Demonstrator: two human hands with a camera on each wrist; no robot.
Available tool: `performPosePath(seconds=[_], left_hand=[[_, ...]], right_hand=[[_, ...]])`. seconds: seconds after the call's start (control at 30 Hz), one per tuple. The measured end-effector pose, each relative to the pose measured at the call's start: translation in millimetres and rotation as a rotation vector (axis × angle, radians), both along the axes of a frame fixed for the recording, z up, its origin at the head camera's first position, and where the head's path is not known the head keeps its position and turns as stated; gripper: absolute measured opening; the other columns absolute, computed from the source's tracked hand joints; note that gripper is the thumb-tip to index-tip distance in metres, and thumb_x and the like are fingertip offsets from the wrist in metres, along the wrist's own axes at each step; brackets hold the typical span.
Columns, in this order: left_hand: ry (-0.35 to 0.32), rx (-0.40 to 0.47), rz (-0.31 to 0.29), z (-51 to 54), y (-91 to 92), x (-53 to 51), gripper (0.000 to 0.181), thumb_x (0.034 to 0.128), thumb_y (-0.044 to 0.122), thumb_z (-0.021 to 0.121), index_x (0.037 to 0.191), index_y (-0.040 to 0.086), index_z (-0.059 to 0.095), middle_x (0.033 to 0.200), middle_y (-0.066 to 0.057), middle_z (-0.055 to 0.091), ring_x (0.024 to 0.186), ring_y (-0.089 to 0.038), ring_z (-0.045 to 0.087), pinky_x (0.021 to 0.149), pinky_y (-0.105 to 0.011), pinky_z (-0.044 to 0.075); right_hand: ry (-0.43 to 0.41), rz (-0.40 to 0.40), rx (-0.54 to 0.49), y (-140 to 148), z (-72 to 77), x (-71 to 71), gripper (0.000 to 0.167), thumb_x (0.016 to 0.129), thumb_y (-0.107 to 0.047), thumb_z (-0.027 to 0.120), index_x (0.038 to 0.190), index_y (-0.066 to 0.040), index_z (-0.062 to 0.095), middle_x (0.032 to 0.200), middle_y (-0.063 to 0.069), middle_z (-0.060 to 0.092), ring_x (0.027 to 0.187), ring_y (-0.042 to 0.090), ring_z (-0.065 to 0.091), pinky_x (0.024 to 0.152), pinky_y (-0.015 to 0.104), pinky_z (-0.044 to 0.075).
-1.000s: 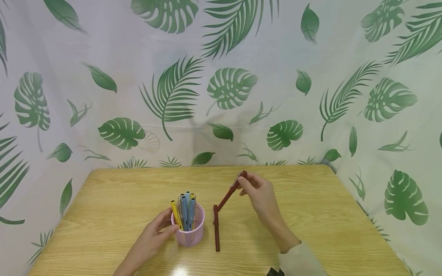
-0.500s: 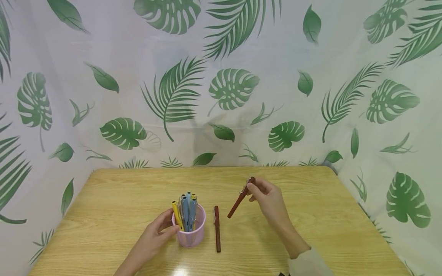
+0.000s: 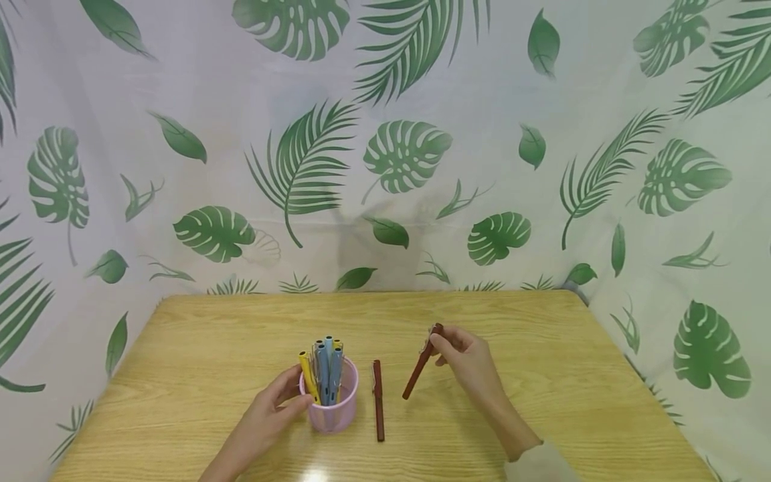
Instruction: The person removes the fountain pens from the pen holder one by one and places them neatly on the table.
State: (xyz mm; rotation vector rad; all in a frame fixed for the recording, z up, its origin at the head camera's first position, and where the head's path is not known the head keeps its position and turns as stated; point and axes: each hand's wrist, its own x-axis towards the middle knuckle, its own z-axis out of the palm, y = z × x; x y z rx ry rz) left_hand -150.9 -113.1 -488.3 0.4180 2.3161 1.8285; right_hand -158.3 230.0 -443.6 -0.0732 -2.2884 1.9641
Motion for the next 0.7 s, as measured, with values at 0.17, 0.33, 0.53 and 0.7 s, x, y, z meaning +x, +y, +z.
performPosePath(seconds=[0.17, 0.33, 0.53, 0.7], left_hand=[[-0.009, 0.001, 0.004, -0.5, 0.2, 0.0, 0.059, 0.1006, 0.013, 0.068, 0.15, -0.007, 0.044, 0.143, -0.024, 0.057, 0.126, -0.037, 0.059, 0.106, -0.048, 0.051], [-0.016, -0.001, 0.004, -1.2, 0.1, 0.1, 0.059, 0.1007, 0.014, 0.068, 0.151, -0.007, 0.044, 0.144, -0.024, 0.057, 0.127, -0.037, 0.058, 0.106, -0.046, 0.051], [-0.014, -0.002, 0.008, -2.4, 0.2, 0.6, 0.06, 0.1007, 0.014, 0.068, 0.151, -0.006, 0.044, 0.144, -0.023, 0.057, 0.127, -0.036, 0.059, 0.106, -0.046, 0.051], [-0.015, 0.001, 0.01, -3.2, 0.3, 0.7, 0.061, 0.1005, 0.015, 0.069, 0.151, -0.005, 0.044, 0.144, -0.023, 0.056, 0.127, -0.036, 0.059, 0.107, -0.048, 0.051]], right_hand=[[-0.021, 0.008, 0.02, -3.7, -9.5, 0.3, 0.018, 0.102, -0.013, 0.068, 0.107, 0.003, 0.072, 0.093, 0.015, 0.074, 0.091, 0.032, 0.066, 0.075, 0.032, 0.06], [-0.061, 0.023, 0.035, -9.6, -16.8, 1.9, 0.017, 0.101, -0.012, 0.068, 0.108, 0.003, 0.073, 0.093, 0.013, 0.074, 0.088, 0.024, 0.067, 0.074, 0.032, 0.06], [-0.073, 0.044, 0.057, -12.8, -26.1, 1.3, 0.018, 0.102, -0.011, 0.066, 0.112, 0.002, 0.072, 0.093, 0.01, 0.074, 0.089, 0.026, 0.067, 0.073, 0.03, 0.06], [-0.079, 0.055, 0.072, -14.0, -32.0, 0.1, 0.02, 0.102, -0.011, 0.065, 0.114, 0.004, 0.071, 0.093, 0.009, 0.074, 0.09, 0.029, 0.067, 0.073, 0.029, 0.06]])
